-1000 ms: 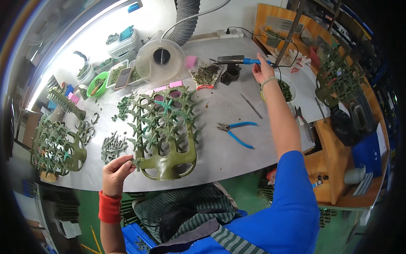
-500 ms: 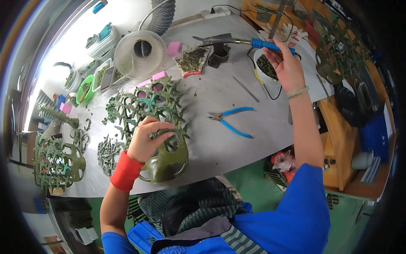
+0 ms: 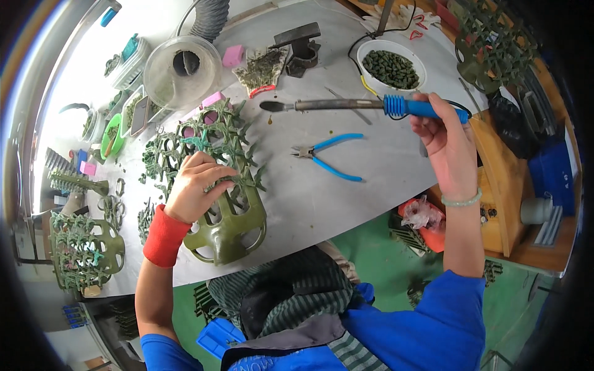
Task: The person assembles plastic cactus models by cutting small green plastic pieces from a tray and attaching them to a larger green plastic frame, using a soldering iron to secure the parts.
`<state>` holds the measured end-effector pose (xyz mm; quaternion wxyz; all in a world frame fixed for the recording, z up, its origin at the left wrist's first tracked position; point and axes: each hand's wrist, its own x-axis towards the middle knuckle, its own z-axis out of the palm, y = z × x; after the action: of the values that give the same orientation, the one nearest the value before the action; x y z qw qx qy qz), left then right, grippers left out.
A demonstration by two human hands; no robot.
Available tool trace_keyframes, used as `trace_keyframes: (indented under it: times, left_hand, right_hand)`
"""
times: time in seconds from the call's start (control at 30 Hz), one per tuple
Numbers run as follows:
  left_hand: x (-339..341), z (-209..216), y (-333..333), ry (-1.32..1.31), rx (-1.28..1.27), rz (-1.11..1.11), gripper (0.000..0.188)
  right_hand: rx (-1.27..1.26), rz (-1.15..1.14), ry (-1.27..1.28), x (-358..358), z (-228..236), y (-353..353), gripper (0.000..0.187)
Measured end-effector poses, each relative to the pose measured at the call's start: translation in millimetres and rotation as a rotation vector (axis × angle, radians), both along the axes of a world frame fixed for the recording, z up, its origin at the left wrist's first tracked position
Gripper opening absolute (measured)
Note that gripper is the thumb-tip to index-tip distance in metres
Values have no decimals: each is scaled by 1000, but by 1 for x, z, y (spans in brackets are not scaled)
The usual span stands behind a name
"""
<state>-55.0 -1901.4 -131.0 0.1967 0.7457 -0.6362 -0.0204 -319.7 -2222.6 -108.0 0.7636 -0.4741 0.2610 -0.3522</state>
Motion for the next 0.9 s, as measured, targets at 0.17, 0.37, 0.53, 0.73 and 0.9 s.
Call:
trace_keyframes:
  times: [0.17, 0.37, 0.53, 0.73, 0.9]
  left_hand:
    - [1, -2, 4, -57, 20, 46, 22]
    - [-3, -6, 1, -85, -57, 85, 22]
    - [-3, -2, 1, -109, -90, 84, 22]
    - [-3, -1, 1, -130, -74, 67, 22]
    - [0, -7, 2, -125, -47, 68, 23]
  right_hand:
    - [-7, -45, 34, -10, -11, 20, 18]
    - [-13, 31, 74, -17, -31, 34, 18]
    - [-15, 140, 116, -9, -39, 44, 18]
    - [-18, 201, 81, 6, -45, 52, 17]
    - [-6, 241, 45, 13, -52, 53, 17]
